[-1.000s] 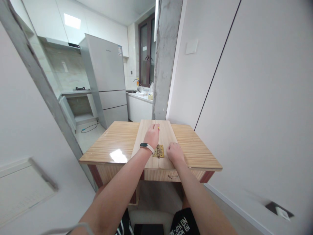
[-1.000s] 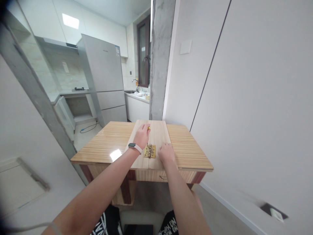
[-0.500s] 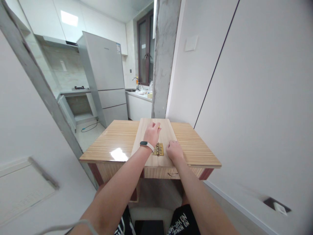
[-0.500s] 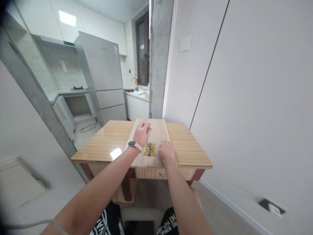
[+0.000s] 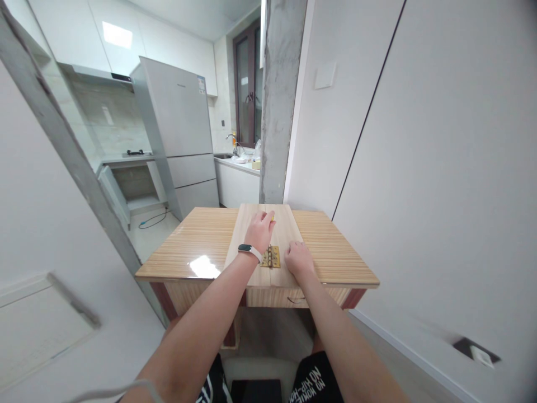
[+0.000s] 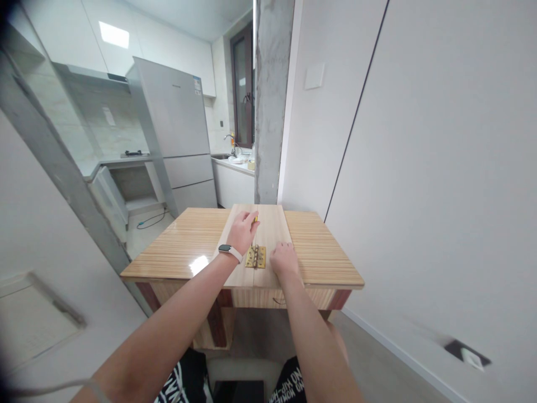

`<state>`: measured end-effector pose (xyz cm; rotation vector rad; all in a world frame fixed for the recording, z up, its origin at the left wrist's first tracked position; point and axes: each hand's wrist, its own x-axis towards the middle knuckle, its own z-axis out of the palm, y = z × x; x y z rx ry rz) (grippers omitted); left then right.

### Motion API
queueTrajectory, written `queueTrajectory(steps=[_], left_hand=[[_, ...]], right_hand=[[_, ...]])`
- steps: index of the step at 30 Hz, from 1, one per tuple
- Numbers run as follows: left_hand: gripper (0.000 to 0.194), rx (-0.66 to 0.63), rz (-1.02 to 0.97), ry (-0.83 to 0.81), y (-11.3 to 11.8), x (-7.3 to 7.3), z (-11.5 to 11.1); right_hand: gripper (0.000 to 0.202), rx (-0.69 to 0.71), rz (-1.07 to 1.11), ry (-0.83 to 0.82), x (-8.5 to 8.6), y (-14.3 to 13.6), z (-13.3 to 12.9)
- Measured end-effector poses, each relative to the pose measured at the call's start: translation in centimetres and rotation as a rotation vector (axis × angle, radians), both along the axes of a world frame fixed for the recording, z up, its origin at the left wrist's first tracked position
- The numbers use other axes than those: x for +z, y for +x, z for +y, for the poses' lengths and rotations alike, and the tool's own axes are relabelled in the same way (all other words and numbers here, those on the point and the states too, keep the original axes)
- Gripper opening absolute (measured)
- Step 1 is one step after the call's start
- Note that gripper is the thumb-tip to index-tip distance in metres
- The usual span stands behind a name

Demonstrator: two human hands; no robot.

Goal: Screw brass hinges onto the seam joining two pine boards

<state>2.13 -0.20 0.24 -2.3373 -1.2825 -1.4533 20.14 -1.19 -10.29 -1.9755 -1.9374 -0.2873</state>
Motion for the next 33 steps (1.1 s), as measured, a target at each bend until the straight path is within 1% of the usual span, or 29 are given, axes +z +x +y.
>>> queueTrajectory(steps=[6,14,19,22,24,29,33], left_hand=[[0.028,0.036,-0.005,-0.019,0.1,0.1,-0.3],[0.032,0.036,-0.016,-0.025,0.3,-0.3,-0.2],[0.038,-0.027,-0.025,-0.007,0.2,-0.7,0.3],[0.040,-0.068,-0.013,0.007,0.2,-0.6,0.3],[0.036,-0.063,-0.007,0.015,0.3,-0.4,0.2],[0.023,-0.003,-0.018,0.003,0.5,0.2,-0.2],[0.021,-0.002,-0.010,-0.021,0.6,0.4,-0.5]], right_hand=[[0.025,0.002,-0.003,-0.001,0.1,-0.1,-0.1],[0.026,-0.001,0.001,-0.003,0.1,-0.1,-0.2],[0.025,-0.004,-0.001,-0.002,0.0,0.0,-0.1],[0.025,0.001,-0.006,0.004,0.0,0.1,-0.1],[0.024,0.003,-0.009,0.011,0.0,0.1,-0.1],[0.023,0.008,-0.013,0.022,0.0,0.0,-0.1],[0.024,0.008,-0.007,0.001,0.2,-0.1,-0.2]])
